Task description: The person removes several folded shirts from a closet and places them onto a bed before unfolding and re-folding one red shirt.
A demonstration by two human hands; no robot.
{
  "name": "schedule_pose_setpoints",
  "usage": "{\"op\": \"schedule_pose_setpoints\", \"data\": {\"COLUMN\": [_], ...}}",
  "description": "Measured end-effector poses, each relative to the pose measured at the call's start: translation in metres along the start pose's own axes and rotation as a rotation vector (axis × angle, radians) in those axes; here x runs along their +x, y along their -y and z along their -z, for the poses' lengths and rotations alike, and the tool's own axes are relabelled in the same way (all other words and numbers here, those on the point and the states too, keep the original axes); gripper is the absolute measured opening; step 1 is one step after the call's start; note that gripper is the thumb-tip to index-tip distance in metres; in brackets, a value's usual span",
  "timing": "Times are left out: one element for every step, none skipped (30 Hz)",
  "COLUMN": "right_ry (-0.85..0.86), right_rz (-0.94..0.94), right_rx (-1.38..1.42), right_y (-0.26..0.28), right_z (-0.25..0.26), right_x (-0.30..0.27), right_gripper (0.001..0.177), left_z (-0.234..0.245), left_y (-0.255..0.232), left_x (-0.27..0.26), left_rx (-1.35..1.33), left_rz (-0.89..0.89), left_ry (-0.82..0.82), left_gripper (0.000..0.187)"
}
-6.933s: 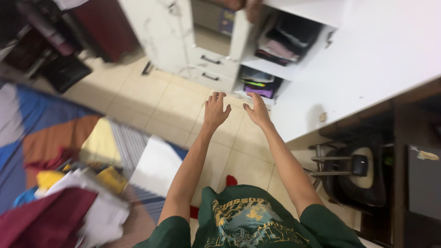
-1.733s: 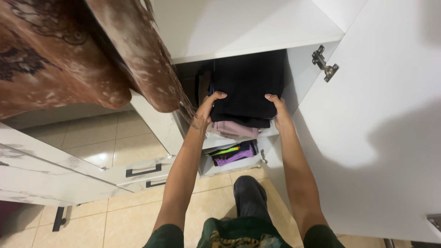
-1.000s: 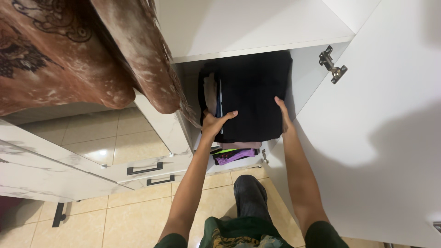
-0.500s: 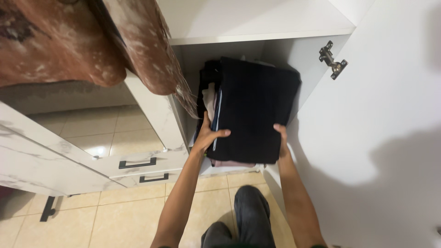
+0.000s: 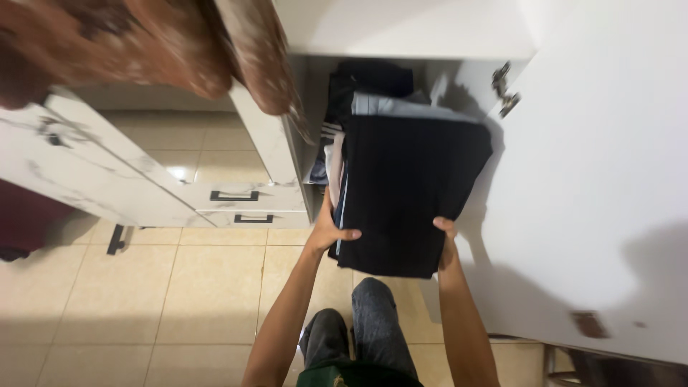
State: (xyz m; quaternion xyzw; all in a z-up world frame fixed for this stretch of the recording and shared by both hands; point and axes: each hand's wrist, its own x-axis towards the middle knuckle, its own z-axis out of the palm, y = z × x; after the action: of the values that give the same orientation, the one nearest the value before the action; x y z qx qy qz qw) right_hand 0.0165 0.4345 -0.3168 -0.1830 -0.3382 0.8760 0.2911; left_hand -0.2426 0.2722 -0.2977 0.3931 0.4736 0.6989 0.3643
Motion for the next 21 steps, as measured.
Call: {"op": "schedule_pose_setpoints", "data": {"right_ry": [-0.066, -0.060, -0.005, 0.051, 0.052, -0.072, -0.198, -0.198, -0.224, -0.250, -0.241, -0.197, -0.163, -0.163, -0.154, -0.145, -0.146, -0.114, -0.073, -0.066, -0.080], "right_rz": [0.005, -0.006, -0.046, -0.086, -0.081, -0.124, -0.170, -0.169, -0.154, -0.138, -0.130, -0.072, -0.030, -0.037, -0.076, -0.116, -0.126, -0.117, -0.095, -0.093, -0.112], "right_rx": [-0.023, -0.026, -0.003, 0.020, 0.021, -0.061, -0.143, -0.141, -0.196, -0.251, -0.251, -0.249, -0.248, -0.247, -0.218, -0.188, -0.184, -0.199, -0.215, -0.214, -0.192], "right_y": [0.005, 0.014, 0.024, 0.036, 0.049, 0.060, 0.070, 0.081, 0.090, 0.098, 0.105, 0.109, 0.109, 0.110, 0.110, 0.108, 0.105, 0.103, 0.103, 0.101, 0.101], "right_z": [-0.018, -0.034, -0.051, -0.068, -0.089, -0.111, -0.133, -0.153, -0.174, -0.193, -0.210, -0.224, -0.235, -0.244, -0.250, -0.255, -0.260, -0.266, -0.273, -0.283, -0.292], "right_x": [-0.015, -0.029, -0.046, -0.063, -0.073, -0.084, -0.097, -0.112, -0.122, -0.132, -0.140, -0.149, -0.166, -0.175, -0.185, -0.199, -0.210, -0.222, -0.228, -0.238, -0.246], "right_gripper": [0.071, 0.071, 0.069, 0.069, 0.069, 0.068, 0.068, 0.068, 0.066, 0.065, 0.065, 0.065, 0.064, 0.064, 0.064, 0.064, 0.064, 0.059, 0.056, 0.056, 0.053], "left_z": [-0.006, -0.012, -0.018, -0.025, -0.030, -0.035, -0.040, -0.044, -0.047, -0.050, -0.051, -0.049, -0.048, -0.047, -0.046, -0.043, -0.041, -0.043, -0.044, -0.045, -0.047], "left_y": [-0.019, -0.040, -0.062, -0.084, -0.107, -0.128, -0.149, -0.167, -0.185, -0.200, -0.212, -0.224, -0.232, -0.239, -0.245, -0.252, -0.260, -0.268, -0.278, -0.289, -0.300], "left_x": [-0.012, -0.023, -0.034, -0.045, -0.050, -0.055, -0.064, -0.074, -0.082, -0.092, -0.096, -0.097, -0.110, -0.122, -0.136, -0.146, -0.157, -0.177, -0.188, -0.200, -0.208], "left_rx": [-0.031, -0.063, -0.063, -0.097, -0.129, -0.127, -0.144, -0.162, -0.157, -0.150, -0.142, -0.136, -0.098, -0.060, -0.063, -0.056, -0.045, -0.044, -0.068, -0.091, -0.087], "left_rz": [0.035, 0.069, 0.075, 0.115, 0.148, 0.145, 0.183, 0.222, 0.214, 0.162, 0.107, 0.096, 0.113, 0.130, 0.146, 0.235, 0.316, 0.325, 0.273, 0.222, 0.207], "left_ry": [0.007, 0.015, 0.007, -0.015, -0.027, -0.023, -0.040, -0.057, -0.058, -0.057, -0.053, -0.050, -0.064, -0.078, -0.089, -0.131, -0.170, -0.178, -0.162, -0.147, -0.145], "left_gripper": [0.142, 0.137, 0.137, 0.138, 0.138, 0.138, 0.136, 0.133, 0.133, 0.133, 0.133, 0.133, 0.135, 0.136, 0.136, 0.139, 0.143, 0.143, 0.141, 0.140, 0.140]}}
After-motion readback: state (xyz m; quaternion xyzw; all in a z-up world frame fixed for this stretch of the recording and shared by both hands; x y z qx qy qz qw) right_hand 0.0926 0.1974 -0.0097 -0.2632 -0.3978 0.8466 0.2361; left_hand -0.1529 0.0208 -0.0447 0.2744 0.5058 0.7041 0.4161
